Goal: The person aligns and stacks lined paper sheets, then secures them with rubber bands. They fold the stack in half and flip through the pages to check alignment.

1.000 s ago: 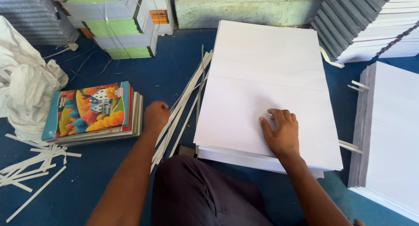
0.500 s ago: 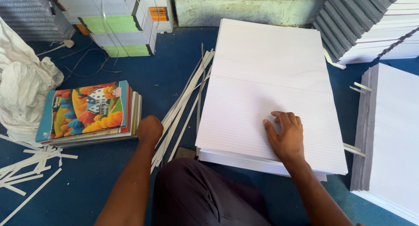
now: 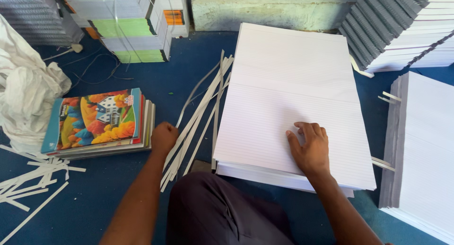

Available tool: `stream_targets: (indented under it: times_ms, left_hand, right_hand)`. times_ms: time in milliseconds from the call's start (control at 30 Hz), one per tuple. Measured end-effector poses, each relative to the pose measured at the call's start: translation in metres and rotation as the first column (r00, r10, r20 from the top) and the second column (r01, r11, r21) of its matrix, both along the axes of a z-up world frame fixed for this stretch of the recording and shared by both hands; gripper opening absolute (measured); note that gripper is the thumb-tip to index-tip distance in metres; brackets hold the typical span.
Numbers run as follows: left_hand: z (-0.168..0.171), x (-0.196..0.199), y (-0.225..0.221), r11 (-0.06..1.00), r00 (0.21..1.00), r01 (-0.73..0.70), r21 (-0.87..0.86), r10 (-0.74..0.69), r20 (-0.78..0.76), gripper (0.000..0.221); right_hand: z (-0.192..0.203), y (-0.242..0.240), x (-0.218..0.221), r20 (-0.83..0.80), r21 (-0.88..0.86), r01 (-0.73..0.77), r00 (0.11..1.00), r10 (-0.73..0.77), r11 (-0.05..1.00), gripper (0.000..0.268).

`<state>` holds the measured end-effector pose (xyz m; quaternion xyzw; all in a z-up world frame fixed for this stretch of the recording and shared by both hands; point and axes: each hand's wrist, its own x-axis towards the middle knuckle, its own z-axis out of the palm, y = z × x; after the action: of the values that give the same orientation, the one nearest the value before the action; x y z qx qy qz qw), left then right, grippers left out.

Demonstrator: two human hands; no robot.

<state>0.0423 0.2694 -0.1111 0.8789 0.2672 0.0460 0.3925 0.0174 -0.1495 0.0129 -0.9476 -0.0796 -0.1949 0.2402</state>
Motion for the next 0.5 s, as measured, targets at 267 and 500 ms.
stream_targets:
  times_ms: [267, 500]
  left_hand:
    - [0.054, 0.022, -0.002, 0.871, 1.0, -0.011, -0.49, 0.014, 0.003, 0.022]
    - [0.118, 0.03, -0.018, 0.882, 0.987, 0.132, -0.453, -0.074, 0.143, 0.021]
  right_hand:
    - [0.001, 0.0, 0.0, -0.03, -0.003, 0.018, 0.999, -0.018, 1.0, 0.034]
    - [-0.002, -0.003, 0.003, -0.022, 0.0, 0.001, 1.0, -0.001, 1.0, 0.035]
